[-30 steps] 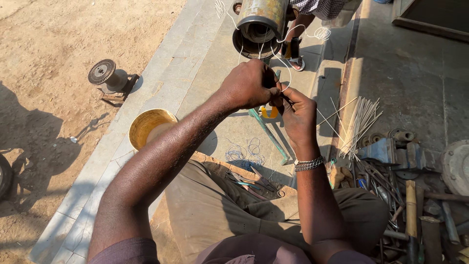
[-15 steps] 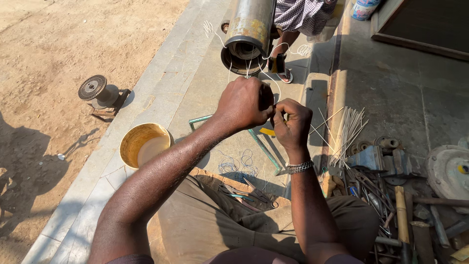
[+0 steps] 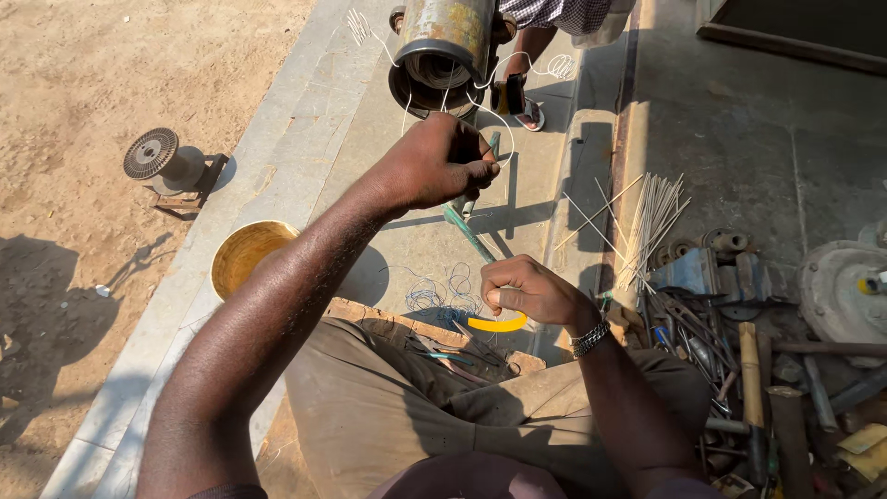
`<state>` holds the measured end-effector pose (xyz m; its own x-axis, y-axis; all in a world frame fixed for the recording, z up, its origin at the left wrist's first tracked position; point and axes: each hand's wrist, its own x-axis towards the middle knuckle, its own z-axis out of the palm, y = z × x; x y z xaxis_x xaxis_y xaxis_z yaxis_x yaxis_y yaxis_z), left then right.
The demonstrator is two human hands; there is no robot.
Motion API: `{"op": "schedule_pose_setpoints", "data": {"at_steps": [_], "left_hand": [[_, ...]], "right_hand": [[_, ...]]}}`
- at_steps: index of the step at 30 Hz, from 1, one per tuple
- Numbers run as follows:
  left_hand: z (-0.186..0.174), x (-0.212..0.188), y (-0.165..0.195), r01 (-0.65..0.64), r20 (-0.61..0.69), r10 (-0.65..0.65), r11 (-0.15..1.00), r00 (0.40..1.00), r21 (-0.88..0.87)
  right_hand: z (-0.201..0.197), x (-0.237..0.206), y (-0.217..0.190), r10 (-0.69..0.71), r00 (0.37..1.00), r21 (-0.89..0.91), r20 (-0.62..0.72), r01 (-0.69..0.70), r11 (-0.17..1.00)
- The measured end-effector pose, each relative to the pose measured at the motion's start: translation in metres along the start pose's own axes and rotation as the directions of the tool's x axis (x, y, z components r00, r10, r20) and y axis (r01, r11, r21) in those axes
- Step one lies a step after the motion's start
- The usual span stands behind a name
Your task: The person sits on the ground and winds white wire around a cylindrical metal drum mounted on a stand, threading the wire through it. They use pliers to grip and bend the wire, cut it with a utility knife, and press tape around a metal ring piece by hand.
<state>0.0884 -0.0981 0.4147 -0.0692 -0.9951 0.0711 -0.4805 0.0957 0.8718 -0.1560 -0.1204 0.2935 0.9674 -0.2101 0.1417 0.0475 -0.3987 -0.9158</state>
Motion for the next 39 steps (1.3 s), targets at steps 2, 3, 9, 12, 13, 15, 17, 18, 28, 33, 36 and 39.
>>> {"op": "schedule_pose_setpoints", "data": {"at_steps": [2,3,9,12,13,15,17,18,28,33,36,39], "left_hand": [[-0.004,0.004,-0.003,0.155,0.123,-0.134,0.971,0.983,-0.183],[-0.007,0.007,-0.004,0.189,0.149,-0.161,0.961,0.976,-0.203],[-0.007,0.01,-0.009,0.351,0.328,-0.256,0.895,0.909,-0.275],[-0.001,0.01,-0.008,0.333,0.329,-0.241,0.906,0.913,-0.26],[0.005,0.01,-0.008,0.312,0.307,-0.221,0.905,0.926,-0.289],[0.013,0.009,-0.005,0.327,0.249,-0.281,0.93,0.927,-0.169],[0.019,0.004,-0.001,0.31,0.238,-0.255,0.921,0.937,-0.237],[0.018,0.0,0.001,0.321,0.229,-0.268,0.916,0.936,-0.242],[0.01,-0.001,0.016,0.269,0.239,-0.232,0.954,0.943,-0.135],[0.013,-0.015,0.011,-0.028,0.083,0.011,0.979,0.996,0.2],[0.001,-0.026,0.015,-0.339,0.08,0.336,0.857,0.939,0.388],[-0.008,-0.043,0.025,-0.238,-0.019,0.313,0.759,0.949,0.606]], "right_hand": [[0.003,-0.013,0.035,0.196,0.98,-0.053,-0.02,-0.196,0.979],[0.005,-0.017,0.053,0.328,0.943,-0.1,-0.056,-0.332,0.938],[0.024,-0.027,0.124,0.378,0.908,-0.517,-0.181,-0.415,0.749],[0.035,-0.024,0.144,0.43,0.897,-0.505,-0.102,-0.419,0.755],[0.036,-0.027,0.15,0.438,0.894,-0.513,-0.088,-0.418,0.75],[0.043,-0.031,0.163,0.438,0.895,-0.544,-0.087,-0.411,0.732],[0.053,-0.032,0.176,0.43,0.901,-0.593,-0.049,-0.373,0.713],[0.057,-0.037,0.181,0.459,0.887,-0.586,-0.041,-0.394,0.708],[0.124,-0.013,0.207,0.491,0.866,-0.524,0.091,-0.378,0.763],[0.141,-0.024,0.212,0.379,0.889,-0.401,0.259,-0.258,0.879],[0.147,-0.023,0.212,0.325,0.894,-0.349,0.308,-0.211,0.913],[0.141,-0.02,0.211,0.366,0.893,-0.392,0.263,-0.247,0.886]]}}
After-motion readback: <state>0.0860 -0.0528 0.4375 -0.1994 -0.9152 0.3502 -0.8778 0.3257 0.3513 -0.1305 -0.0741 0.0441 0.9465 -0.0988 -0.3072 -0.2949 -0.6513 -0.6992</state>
